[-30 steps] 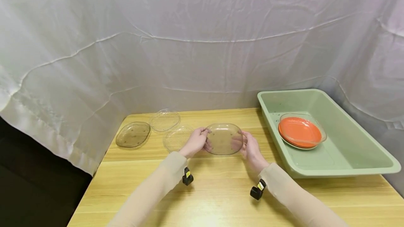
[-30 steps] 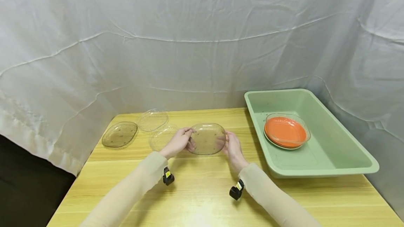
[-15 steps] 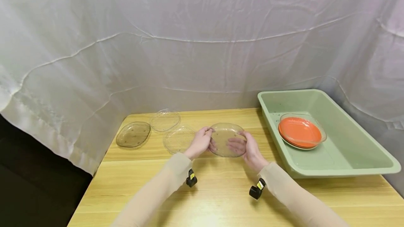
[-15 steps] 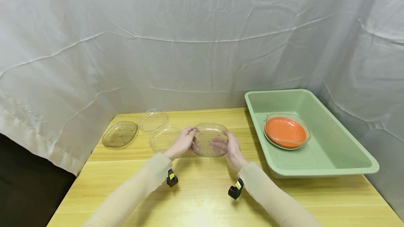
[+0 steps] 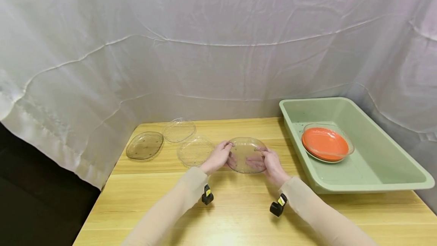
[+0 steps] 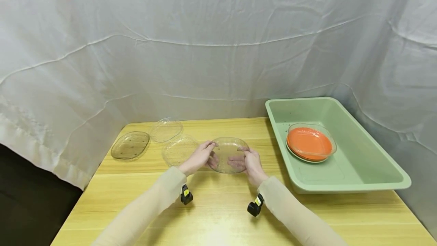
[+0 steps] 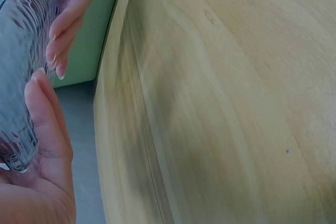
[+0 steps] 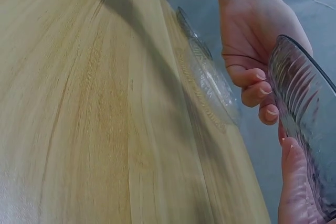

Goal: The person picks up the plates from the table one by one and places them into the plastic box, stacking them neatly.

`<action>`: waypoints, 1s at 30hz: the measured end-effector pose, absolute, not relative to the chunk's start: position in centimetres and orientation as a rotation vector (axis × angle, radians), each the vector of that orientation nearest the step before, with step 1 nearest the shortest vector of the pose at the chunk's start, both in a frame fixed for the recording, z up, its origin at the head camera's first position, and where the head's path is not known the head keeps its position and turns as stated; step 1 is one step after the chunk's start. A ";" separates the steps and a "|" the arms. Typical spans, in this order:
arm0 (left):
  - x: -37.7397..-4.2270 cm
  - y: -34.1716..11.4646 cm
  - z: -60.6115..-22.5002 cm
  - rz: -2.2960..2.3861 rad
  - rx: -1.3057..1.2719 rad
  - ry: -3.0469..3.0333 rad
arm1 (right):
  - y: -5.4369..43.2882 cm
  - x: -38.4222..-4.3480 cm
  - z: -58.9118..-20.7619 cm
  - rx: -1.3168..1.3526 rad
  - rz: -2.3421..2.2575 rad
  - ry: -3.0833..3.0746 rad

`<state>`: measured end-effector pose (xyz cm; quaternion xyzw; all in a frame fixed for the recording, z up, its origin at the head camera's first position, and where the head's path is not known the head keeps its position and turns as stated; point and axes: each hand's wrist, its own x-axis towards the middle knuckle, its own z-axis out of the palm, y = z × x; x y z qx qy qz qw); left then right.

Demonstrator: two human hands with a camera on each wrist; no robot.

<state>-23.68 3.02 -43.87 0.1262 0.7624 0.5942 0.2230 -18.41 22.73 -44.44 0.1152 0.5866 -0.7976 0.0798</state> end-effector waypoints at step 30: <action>-24.7 3.0 -44.0 1.808 0.267 2.244 | 24.2 -18.1 -42.0 0.451 -2.411 1.731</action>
